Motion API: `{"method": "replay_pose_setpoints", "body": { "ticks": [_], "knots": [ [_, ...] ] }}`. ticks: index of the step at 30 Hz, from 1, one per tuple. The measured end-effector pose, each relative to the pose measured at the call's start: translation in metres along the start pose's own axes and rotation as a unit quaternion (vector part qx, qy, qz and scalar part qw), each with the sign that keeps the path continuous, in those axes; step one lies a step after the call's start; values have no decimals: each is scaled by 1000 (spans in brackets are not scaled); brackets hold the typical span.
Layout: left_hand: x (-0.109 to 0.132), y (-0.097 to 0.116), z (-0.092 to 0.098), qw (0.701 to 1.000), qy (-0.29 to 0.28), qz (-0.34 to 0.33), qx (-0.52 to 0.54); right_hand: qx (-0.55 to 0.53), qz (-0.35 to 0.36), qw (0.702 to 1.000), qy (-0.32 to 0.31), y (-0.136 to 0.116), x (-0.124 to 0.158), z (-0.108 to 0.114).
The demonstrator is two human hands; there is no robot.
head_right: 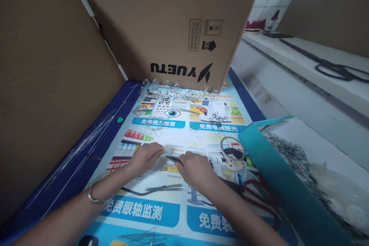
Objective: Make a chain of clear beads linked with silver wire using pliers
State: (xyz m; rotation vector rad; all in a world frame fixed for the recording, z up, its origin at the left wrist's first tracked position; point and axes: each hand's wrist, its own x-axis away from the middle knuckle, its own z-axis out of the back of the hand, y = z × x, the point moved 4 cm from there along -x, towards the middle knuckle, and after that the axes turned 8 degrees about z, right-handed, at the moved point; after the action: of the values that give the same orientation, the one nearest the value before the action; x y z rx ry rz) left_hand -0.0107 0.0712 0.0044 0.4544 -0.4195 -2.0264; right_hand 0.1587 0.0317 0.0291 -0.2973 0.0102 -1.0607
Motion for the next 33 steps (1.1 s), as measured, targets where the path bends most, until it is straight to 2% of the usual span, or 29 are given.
{"method": "replay_pose_setpoints", "body": {
  "ticks": [3,8,15,19,22,28,33],
  "knots": [
    [0,-2,0,997,5,32,-68,44,-21,999,-2,-1,0,-1],
    [-2,-5,-2,991,-11,41,-126,81,-20,996,24,0,-3,-7],
    [-4,-10,-1,996,14,36,-84,91,-7,995,44,10,-2,-3],
    [-6,-10,5,997,55,34,-48,135,-31,988,74,20,-5,-2],
    [-4,1,9,998,56,2,-41,163,-39,982,91,25,-8,-4],
    [15,34,-1,990,-22,-81,-111,152,-21,984,90,29,-5,2],
    [22,37,-10,982,-26,-129,-133,91,28,991,97,17,-19,15]
  ]
}}
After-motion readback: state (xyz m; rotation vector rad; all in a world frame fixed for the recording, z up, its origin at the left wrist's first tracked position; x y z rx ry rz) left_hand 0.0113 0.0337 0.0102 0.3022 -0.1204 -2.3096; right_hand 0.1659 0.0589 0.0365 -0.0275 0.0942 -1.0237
